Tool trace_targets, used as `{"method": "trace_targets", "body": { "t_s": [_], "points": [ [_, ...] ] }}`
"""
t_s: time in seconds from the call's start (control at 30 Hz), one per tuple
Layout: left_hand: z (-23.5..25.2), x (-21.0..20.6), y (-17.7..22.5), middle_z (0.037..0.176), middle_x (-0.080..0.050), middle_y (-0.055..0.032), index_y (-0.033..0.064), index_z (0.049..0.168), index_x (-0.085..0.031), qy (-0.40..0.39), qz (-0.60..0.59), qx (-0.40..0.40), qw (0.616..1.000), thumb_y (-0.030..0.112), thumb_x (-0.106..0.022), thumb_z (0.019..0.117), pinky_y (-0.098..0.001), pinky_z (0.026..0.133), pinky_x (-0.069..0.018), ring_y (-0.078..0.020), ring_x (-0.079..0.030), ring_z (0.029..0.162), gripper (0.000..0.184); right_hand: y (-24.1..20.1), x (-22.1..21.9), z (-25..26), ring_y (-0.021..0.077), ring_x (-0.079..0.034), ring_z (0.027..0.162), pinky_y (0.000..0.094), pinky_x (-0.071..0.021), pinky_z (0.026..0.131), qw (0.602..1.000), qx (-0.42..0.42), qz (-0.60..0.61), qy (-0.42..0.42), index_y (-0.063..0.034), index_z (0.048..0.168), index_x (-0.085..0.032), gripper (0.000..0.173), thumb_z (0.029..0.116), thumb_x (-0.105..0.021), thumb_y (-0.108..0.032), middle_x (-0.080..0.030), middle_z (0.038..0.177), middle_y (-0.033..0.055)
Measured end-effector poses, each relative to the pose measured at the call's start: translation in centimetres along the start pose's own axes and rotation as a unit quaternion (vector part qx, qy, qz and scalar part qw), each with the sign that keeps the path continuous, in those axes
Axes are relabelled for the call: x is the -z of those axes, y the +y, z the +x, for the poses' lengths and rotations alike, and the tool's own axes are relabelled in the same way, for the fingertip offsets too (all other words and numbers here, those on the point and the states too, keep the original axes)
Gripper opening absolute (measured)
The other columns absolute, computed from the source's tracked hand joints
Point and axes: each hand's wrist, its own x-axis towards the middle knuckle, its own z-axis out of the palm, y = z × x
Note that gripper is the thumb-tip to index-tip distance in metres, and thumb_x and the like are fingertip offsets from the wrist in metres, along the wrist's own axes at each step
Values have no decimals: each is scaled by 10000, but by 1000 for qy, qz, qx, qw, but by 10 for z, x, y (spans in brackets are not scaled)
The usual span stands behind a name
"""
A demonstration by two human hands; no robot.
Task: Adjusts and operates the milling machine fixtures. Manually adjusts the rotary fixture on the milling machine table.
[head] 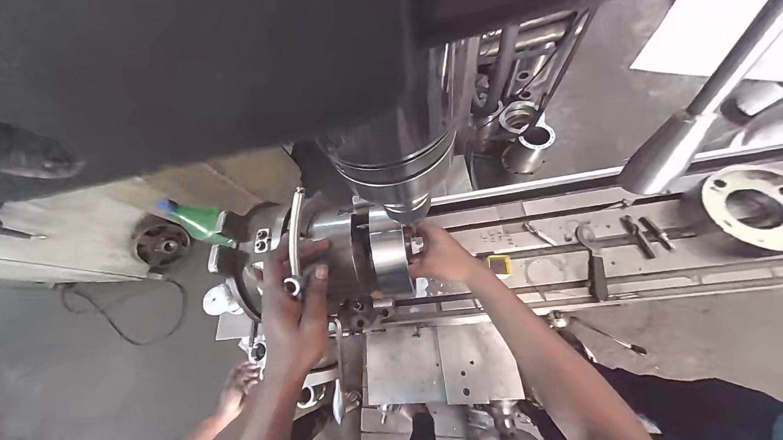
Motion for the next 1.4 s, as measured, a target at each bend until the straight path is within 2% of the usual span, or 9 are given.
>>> {"method": "trace_targets", "body": {
  "t_s": [0.17,0.27,0.47,0.7,0.83,1.0,1.1,1.27,1.4],
  "points": [
    [-1,0,0,1341,-671,-7,83,1422,-428,-3,11,-2,1000,215,-538,1008,-434,1092,-460,-127,-609,1251,449,-1,1,-1,233,-634,1118,425,-591,886,999,5,-37,6,-103,1399,-559,873,612,-935,-70,-544,1386,138],
    [0,0,0,1325,-676,-27,59,1414,-430,-1,2,3,1000,216,-540,1008,-344,981,-553,-112,-655,1174,450,-2,2,0,251,-628,1138,441,-598,885,999,3,-37,2,-103,1448,-523,928,616,-934,-67,-523,1409,145],
    [0,0,-1,1324,-677,-31,61,1435,-416,-4,5,-1,1000,232,-541,1015,-397,1043,-517,-130,-643,1207,471,2,1,1,250,-639,1124,447,-608,855,999,5,-32,4,-114,1423,-545,910,598,-927,-70,-528,1407,142],
    [0,0,-2,1334,-672,-21,73,1417,-429,-4,2,-9,1000,232,-543,1023,-331,998,-546,-125,-632,1226,440,0,0,0,247,-634,1132,431,-614,851,1000,3,-15,1,-117,1470,-503,975,597,-933,-50,-502,1427,147],
    [0,1,-1,1330,-673,-21,71,1421,-428,-3,5,-13,1000,228,-539,1025,-337,1006,-540,-124,-630,1225,440,0,0,0,242,-646,1116,423,-619,855,1000,8,-22,5,-98,1416,-544,907,601,-939,-48,-532,1385,142],
    [1,0,-2,1325,-679,-2,94,1422,-441,-2,13,-21,1000,236,-534,1022,-450,1135,-428,-138,-594,1278,434,0,1,2,245,-627,1161,430,-607,886,1000,5,-30,1,-110,1433,-534,903,623,-930,-55,-520,1414,138],
    [1,0,-2,1322,-678,-8,78,1426,-430,-3,7,-18,1000,230,-539,1024,-397,1071,-504,-131,-619,1247,444,2,0,2,246,-640,1135,431,-624,851,1000,6,-19,1,-114,1426,-541,904,612,-926,-43,-520,1402,139],
    [1,-1,-1,1322,-681,-2,86,1417,-437,1,7,-13,1000,217,-547,1014,-369,1056,-510,-122,-618,1245,439,2,2,2,234,-637,1105,409,-622,821,1000,11,-21,-5,-126,1510,-466,1018,608,-932,-55,-510,1404,130],
    [1,0,-1,1318,-685,-4,86,1409,-446,2,16,-12,1000,233,-546,1016,-401,1085,-483,-134,-606,1265,431,3,2,3,218,-635,1052,389,-602,804,999,15,-44,2,-108,1472,-506,961,613,-936,-87,-534,1360,130]
  ]
}}
